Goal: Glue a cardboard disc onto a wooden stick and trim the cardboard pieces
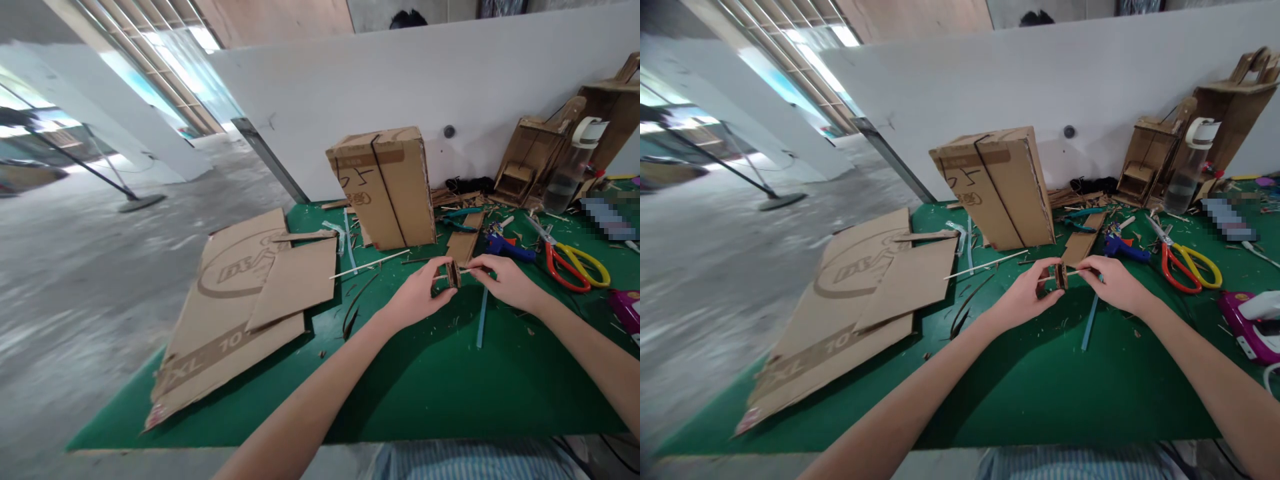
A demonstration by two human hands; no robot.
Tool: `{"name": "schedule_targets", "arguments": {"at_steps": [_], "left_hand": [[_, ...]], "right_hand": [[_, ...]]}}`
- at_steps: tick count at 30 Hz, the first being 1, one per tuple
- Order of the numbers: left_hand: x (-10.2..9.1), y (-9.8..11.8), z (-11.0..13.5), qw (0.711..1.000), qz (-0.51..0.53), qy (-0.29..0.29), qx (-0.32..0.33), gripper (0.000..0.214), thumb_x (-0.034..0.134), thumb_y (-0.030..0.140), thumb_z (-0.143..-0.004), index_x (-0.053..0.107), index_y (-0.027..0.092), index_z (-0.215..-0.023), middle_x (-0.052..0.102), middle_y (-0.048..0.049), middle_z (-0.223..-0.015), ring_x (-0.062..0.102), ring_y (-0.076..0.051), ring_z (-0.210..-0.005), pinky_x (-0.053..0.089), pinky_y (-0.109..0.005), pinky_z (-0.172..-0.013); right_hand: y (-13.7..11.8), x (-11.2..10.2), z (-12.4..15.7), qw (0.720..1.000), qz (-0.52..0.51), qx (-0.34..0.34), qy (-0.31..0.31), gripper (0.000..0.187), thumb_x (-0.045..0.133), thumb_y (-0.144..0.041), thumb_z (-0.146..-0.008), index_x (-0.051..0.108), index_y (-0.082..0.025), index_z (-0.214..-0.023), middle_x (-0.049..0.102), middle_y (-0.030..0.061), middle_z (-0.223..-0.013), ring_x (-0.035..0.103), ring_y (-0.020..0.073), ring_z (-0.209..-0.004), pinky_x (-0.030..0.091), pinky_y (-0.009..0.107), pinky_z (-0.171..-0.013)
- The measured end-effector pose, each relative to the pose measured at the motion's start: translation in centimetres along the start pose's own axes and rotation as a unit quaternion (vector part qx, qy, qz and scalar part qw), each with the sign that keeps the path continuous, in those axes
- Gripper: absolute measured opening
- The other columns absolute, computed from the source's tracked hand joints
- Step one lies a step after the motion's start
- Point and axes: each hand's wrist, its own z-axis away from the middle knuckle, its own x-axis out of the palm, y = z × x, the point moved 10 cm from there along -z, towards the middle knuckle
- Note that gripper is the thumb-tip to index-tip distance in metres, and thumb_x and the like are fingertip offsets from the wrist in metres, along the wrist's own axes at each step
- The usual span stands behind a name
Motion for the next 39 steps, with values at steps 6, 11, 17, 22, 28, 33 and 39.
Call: {"name": "schedule_targets", "arguments": {"at_steps": [6, 11, 17, 22, 28, 33, 39], "left_hand": [[0.08, -0.33, -0.06, 1.000, 0.010, 0.006, -0.004, 0.051, 0.058, 0.028, -0.085, 0.038, 0.022, -0.132, 0.061, -0.0101, -0.121, 0.063, -0.023, -0.109, 0.053, -0.041, -0.094], [0.40, -0.65, -0.06, 0.999, 0.035, -0.011, -0.022, 0.050, 0.057, 0.029, -0.087, 0.036, 0.021, -0.131, 0.062, -0.0116, -0.116, 0.066, -0.022, -0.102, 0.055, -0.040, -0.090], [0.46, -0.79, -0.05, 0.999, 0.035, -0.019, -0.030, 0.051, 0.057, 0.030, -0.087, 0.034, 0.021, -0.132, 0.063, -0.0112, -0.110, 0.067, -0.021, -0.092, 0.056, -0.037, -0.081], [0.43, -0.77, -0.02, 0.999, 0.029, -0.016, -0.026, 0.050, 0.057, 0.030, -0.086, 0.035, 0.021, -0.131, 0.063, -0.0099, -0.104, 0.066, -0.019, -0.083, 0.056, -0.034, -0.073], [0.32, -0.54, 0.01, 0.999, 0.015, -0.016, -0.024, 0.049, 0.055, 0.030, -0.086, 0.035, 0.021, -0.130, 0.062, -0.0078, -0.100, 0.062, -0.016, -0.074, 0.052, -0.029, -0.062], [0.28, -0.34, 0.04, 0.999, -0.012, -0.020, -0.024, 0.048, 0.052, 0.032, -0.088, 0.035, 0.021, -0.131, 0.056, -0.0022, -0.085, 0.053, -0.013, -0.062, 0.045, -0.027, -0.056], [0.27, -0.13, 0.03, 0.999, -0.009, -0.022, -0.022, 0.046, 0.052, 0.030, -0.088, 0.034, 0.021, -0.129, 0.057, -0.0024, -0.086, 0.058, -0.015, -0.067, 0.047, -0.029, -0.060]], "right_hand": [[0.18, -0.17, -0.15, 1.000, 0.021, -0.004, 0.005, 0.024, 0.046, -0.035, -0.094, 0.064, -0.020, -0.089, 0.068, 0.0045, -0.085, 0.061, 0.0164, -0.074, 0.044, 0.030, -0.063], [0.36, -0.09, -0.19, 1.000, 0.017, -0.004, 0.007, 0.023, 0.048, -0.035, -0.093, 0.063, -0.020, -0.087, 0.068, 0.0047, -0.082, 0.059, 0.0164, -0.071, 0.043, 0.029, -0.061], [0.04, -0.21, -0.19, 1.000, 0.018, -0.009, 0.008, 0.021, 0.048, -0.034, -0.093, 0.063, -0.020, -0.086, 0.067, 0.0040, -0.080, 0.058, 0.0158, -0.069, 0.043, 0.029, -0.061], [-0.04, -0.26, -0.16, 1.000, 0.015, -0.004, 0.009, 0.019, 0.049, -0.032, -0.092, 0.062, -0.020, -0.085, 0.067, 0.0030, -0.079, 0.058, 0.0150, -0.068, 0.042, 0.028, -0.061], [0.04, -0.29, -0.16, 1.000, 0.016, -0.004, 0.012, 0.019, 0.049, -0.031, -0.092, 0.061, -0.020, -0.084, 0.066, 0.0026, -0.077, 0.056, 0.0148, -0.066, 0.041, 0.028, -0.060], [-0.05, -0.28, -0.18, 1.000, 0.014, -0.004, 0.011, 0.018, 0.049, -0.031, -0.092, 0.061, -0.020, -0.084, 0.066, 0.0027, -0.078, 0.057, 0.0150, -0.068, 0.043, 0.028, -0.062], [-0.17, -0.24, -0.20, 1.000, 0.021, -0.006, 0.009, 0.019, 0.048, -0.031, -0.092, 0.061, -0.020, -0.083, 0.064, 0.0021, -0.075, 0.056, 0.0146, -0.066, 0.042, 0.028, -0.060]]}}
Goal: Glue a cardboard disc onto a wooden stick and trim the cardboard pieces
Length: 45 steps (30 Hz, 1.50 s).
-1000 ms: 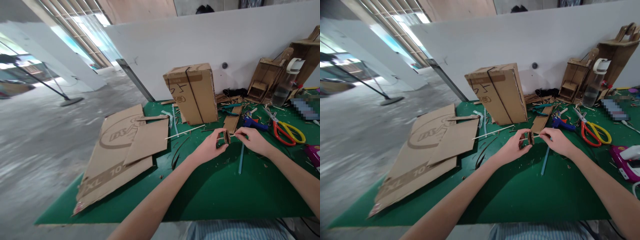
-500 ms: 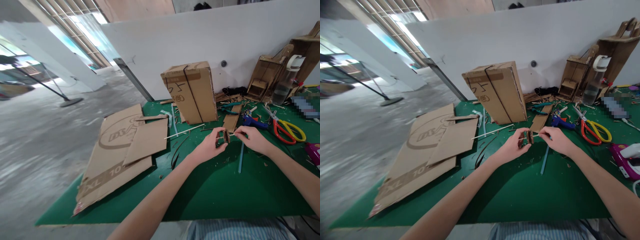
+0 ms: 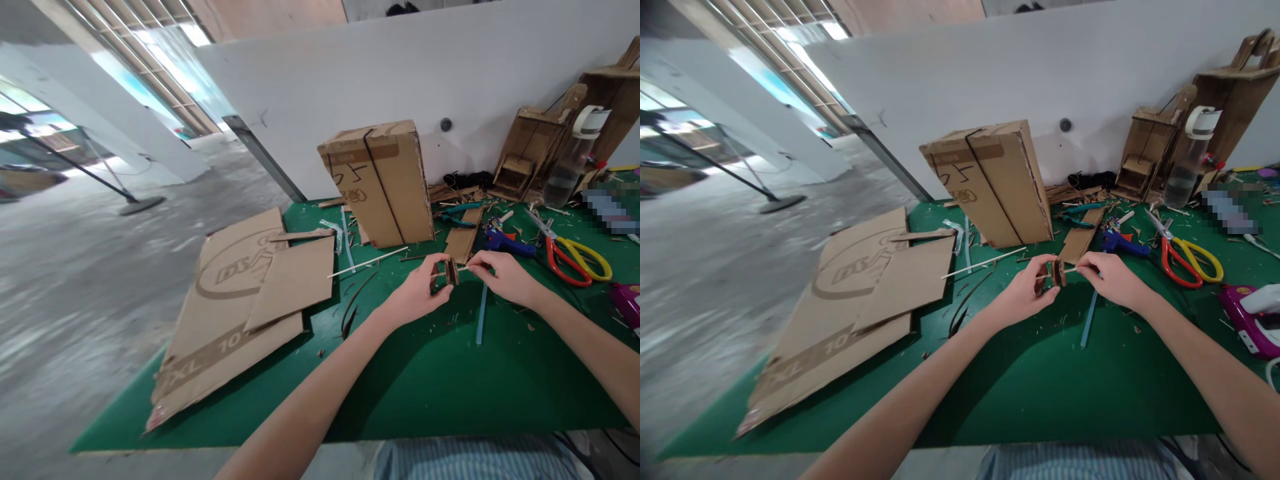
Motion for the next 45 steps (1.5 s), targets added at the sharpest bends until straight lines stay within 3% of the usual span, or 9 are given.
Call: {"name": "schedule_targets", "arguments": {"at_steps": [21, 25, 28, 33, 37, 45], "left_hand": [[-0.7, -0.2, -0.1, 0.999, -0.020, 0.020, -0.032, 0.048, 0.056, 0.032, -0.083, 0.036, 0.020, -0.125, 0.057, -0.0020, -0.088, 0.054, -0.013, -0.065, 0.045, -0.027, -0.056], [-0.8, -0.1, -0.1, 0.999, -0.011, 0.027, -0.033, 0.048, 0.059, 0.027, -0.080, 0.037, 0.021, -0.123, 0.056, -0.0011, -0.087, 0.057, -0.014, -0.070, 0.050, -0.028, -0.063], [-0.8, -0.1, -0.1, 0.999, -0.003, 0.030, -0.017, 0.049, 0.060, 0.027, -0.080, 0.038, 0.021, -0.123, 0.057, -0.0018, -0.089, 0.059, -0.015, -0.077, 0.054, -0.030, -0.071], [-1.2, -0.3, -0.1, 0.997, -0.037, 0.056, 0.036, 0.054, 0.066, 0.034, -0.081, 0.044, 0.024, -0.129, 0.048, -0.0109, -0.120, 0.060, -0.020, -0.100, 0.058, -0.034, -0.078], [-1.7, 0.2, 0.0, 0.991, -0.055, 0.086, 0.091, 0.049, 0.063, 0.030, -0.085, 0.047, 0.025, -0.131, 0.043, -0.0118, -0.136, 0.054, -0.023, -0.120, 0.057, -0.034, -0.088], [-1.9, 0.6, 0.1, 0.984, -0.078, 0.107, 0.115, 0.054, 0.065, 0.024, -0.081, 0.050, 0.023, -0.133, 0.060, -0.0079, -0.130, 0.059, -0.022, -0.118, 0.054, -0.038, -0.097]], "right_hand": [[-0.3, 0.1, -0.1, 1.000, 0.008, -0.007, -0.004, 0.017, 0.048, -0.028, -0.093, 0.060, -0.020, -0.084, 0.066, 0.0030, -0.080, 0.057, 0.0148, -0.069, 0.042, 0.028, -0.063], [-0.4, 0.2, 0.0, 1.000, 0.008, -0.011, -0.006, 0.017, 0.048, -0.027, -0.093, 0.060, -0.020, -0.083, 0.065, 0.0027, -0.078, 0.056, 0.0143, -0.067, 0.041, 0.028, -0.062], [-0.3, 0.2, 0.0, 1.000, 0.001, -0.003, -0.003, 0.017, 0.048, -0.028, -0.092, 0.059, -0.020, -0.082, 0.064, 0.0022, -0.076, 0.055, 0.0143, -0.065, 0.040, 0.028, -0.060], [0.3, 0.0, 0.0, 1.000, -0.019, 0.018, 0.004, 0.017, 0.049, -0.029, -0.092, 0.060, -0.020, -0.083, 0.063, 0.0016, -0.074, 0.054, 0.0143, -0.064, 0.039, 0.028, -0.059], [0.4, -0.1, 0.0, 0.999, -0.026, 0.022, 0.006, 0.018, 0.048, -0.031, -0.092, 0.060, -0.020, -0.083, 0.063, 0.0017, -0.075, 0.055, 0.0143, -0.065, 0.040, 0.028, -0.061], [0.8, 0.1, -0.1, 1.000, -0.006, 0.021, -0.018, 0.022, 0.046, -0.034, -0.093, 0.059, -0.020, -0.082, 0.062, 0.0009, -0.072, 0.055, 0.0140, -0.064, 0.038, 0.027, -0.060]]}}
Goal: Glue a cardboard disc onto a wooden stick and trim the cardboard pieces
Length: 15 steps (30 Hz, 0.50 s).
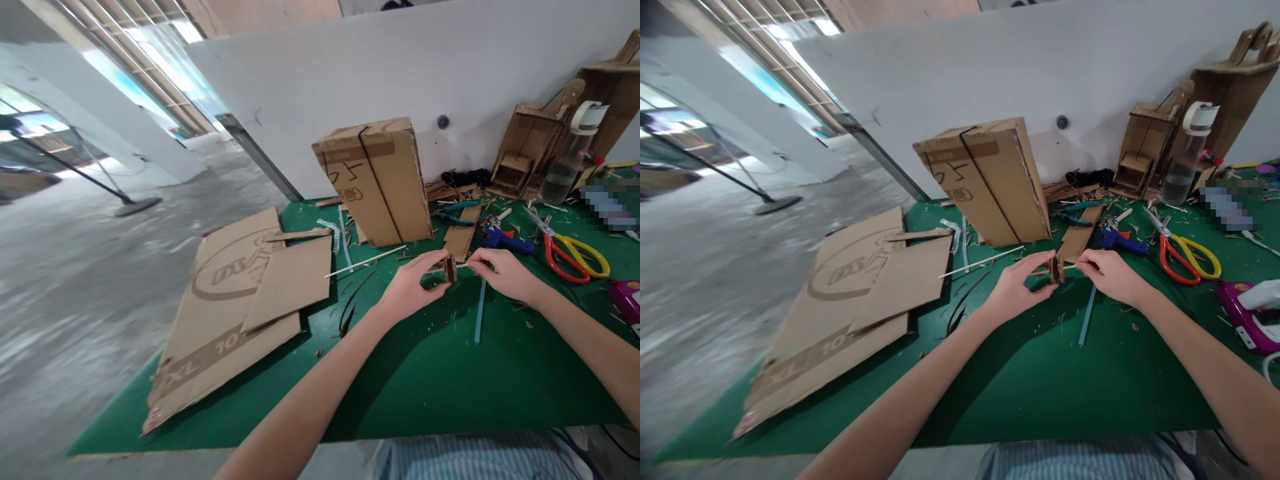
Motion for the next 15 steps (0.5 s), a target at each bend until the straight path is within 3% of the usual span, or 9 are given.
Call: {"name": "schedule_targets", "arguments": {"at_steps": [10, 15], "left_hand": [[-0.6, 0.0, -0.2, 1.000, 0.016, 0.010, -0.004, 0.053, 0.066, 0.026, -0.079, 0.052, 0.021, -0.130, 0.062, -0.0097, -0.126, 0.062, -0.022, -0.112, 0.058, -0.034, -0.087], [-0.4, -1.1, -0.2, 0.999, 0.028, 0.001, -0.041, 0.069, 0.071, 0.030, -0.078, 0.040, 0.023, -0.139, 0.064, -0.0089, -0.125, 0.064, -0.022, -0.108, 0.056, -0.037, -0.088]], "right_hand": [[0.1, -0.3, 0.0, 1.000, -0.014, -0.003, 0.011, 0.022, 0.047, -0.034, -0.092, 0.062, -0.020, -0.083, 0.065, 0.0020, -0.074, 0.058, 0.0152, -0.066, 0.041, 0.028, -0.061], [0.6, -0.4, 0.0, 0.999, -0.026, 0.015, 0.023, 0.021, 0.049, -0.034, -0.091, 0.063, -0.020, -0.085, 0.066, 0.0026, -0.074, 0.058, 0.0158, -0.066, 0.042, 0.029, -0.060]]}}
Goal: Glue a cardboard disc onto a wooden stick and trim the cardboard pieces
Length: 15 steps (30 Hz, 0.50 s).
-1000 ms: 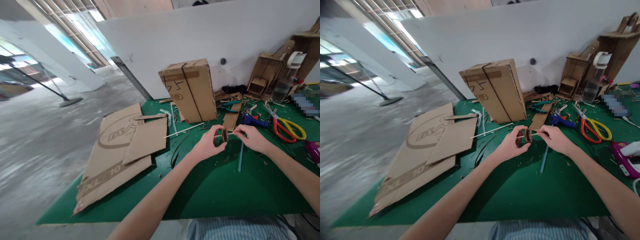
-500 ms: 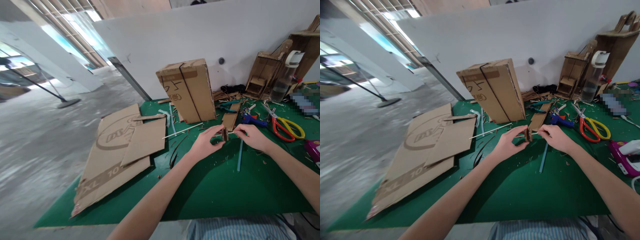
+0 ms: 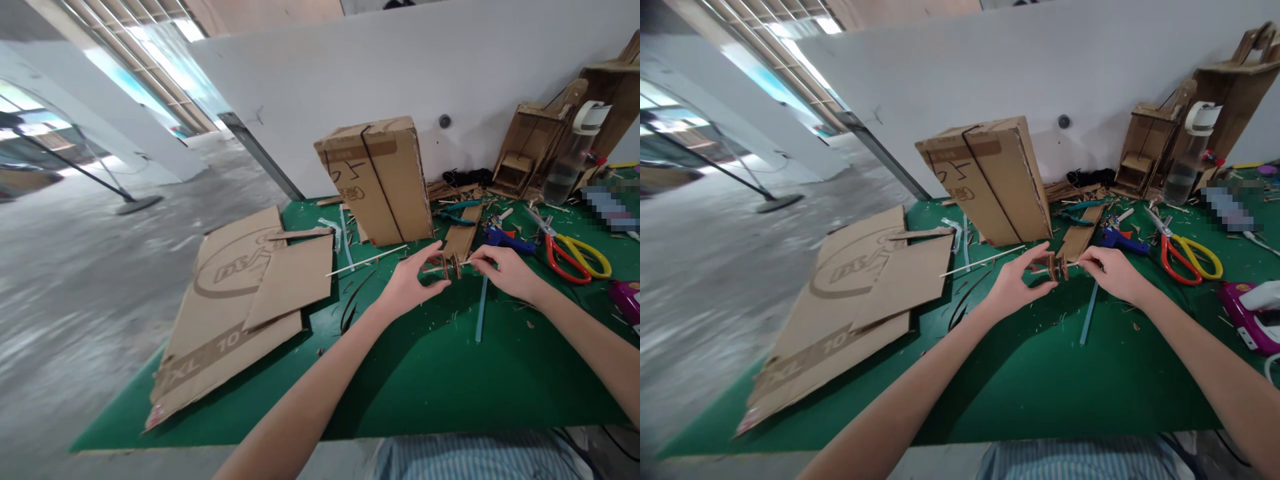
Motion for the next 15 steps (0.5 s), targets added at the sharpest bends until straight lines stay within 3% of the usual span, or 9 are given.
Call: {"name": "schedule_targets", "arguments": {"at_steps": [6, 8, 12, 15], "left_hand": [[-0.1, -0.6, 0.1, 0.997, 0.069, 0.007, -0.029, 0.071, 0.078, 0.036, -0.072, 0.041, 0.023, -0.131, 0.058, -0.0128, -0.132, 0.063, -0.023, -0.110, 0.054, -0.039, -0.090], [-0.6, -0.6, 0.0, 0.995, 0.087, 0.029, -0.030, 0.062, 0.077, 0.035, -0.073, 0.045, 0.021, -0.124, 0.057, -0.0137, -0.130, 0.063, -0.023, -0.108, 0.054, -0.037, -0.087], [-2.4, -1.5, 0.0, 0.987, 0.090, 0.125, -0.044, 0.016, 0.063, 0.031, -0.083, 0.057, 0.018, -0.092, 0.065, -0.0097, -0.109, 0.065, -0.018, -0.093, 0.054, -0.031, -0.077], [-3.0, -2.9, 0.1, 0.982, 0.060, 0.152, -0.091, 0.014, 0.060, 0.032, -0.084, 0.061, 0.019, -0.078, 0.068, -0.0041, -0.085, 0.063, -0.016, -0.078, 0.052, -0.029, -0.071]], "right_hand": [[0.0, -0.3, 0.0, 1.000, 0.002, 0.003, 0.010, 0.021, 0.049, -0.034, -0.090, 0.063, -0.020, -0.085, 0.066, 0.0031, -0.074, 0.058, 0.0159, -0.065, 0.042, 0.029, -0.059], [0.0, -0.5, 0.0, 1.000, 0.013, 0.001, 0.022, 0.022, 0.049, -0.035, -0.091, 0.063, -0.020, -0.084, 0.065, 0.0030, -0.073, 0.056, 0.0157, -0.063, 0.041, 0.029, -0.057], [0.1, -1.3, 0.1, 0.998, 0.034, -0.004, 0.056, 0.026, 0.047, -0.039, -0.092, 0.064, -0.021, -0.086, 0.066, 0.0040, -0.074, 0.055, 0.0162, -0.062, 0.041, 0.029, -0.056], [0.0, -1.7, 0.2, 0.996, 0.047, -0.009, 0.075, 0.026, 0.047, -0.039, -0.092, 0.064, -0.021, -0.087, 0.067, 0.0049, -0.077, 0.057, 0.0172, -0.065, 0.041, 0.030, -0.056]]}}
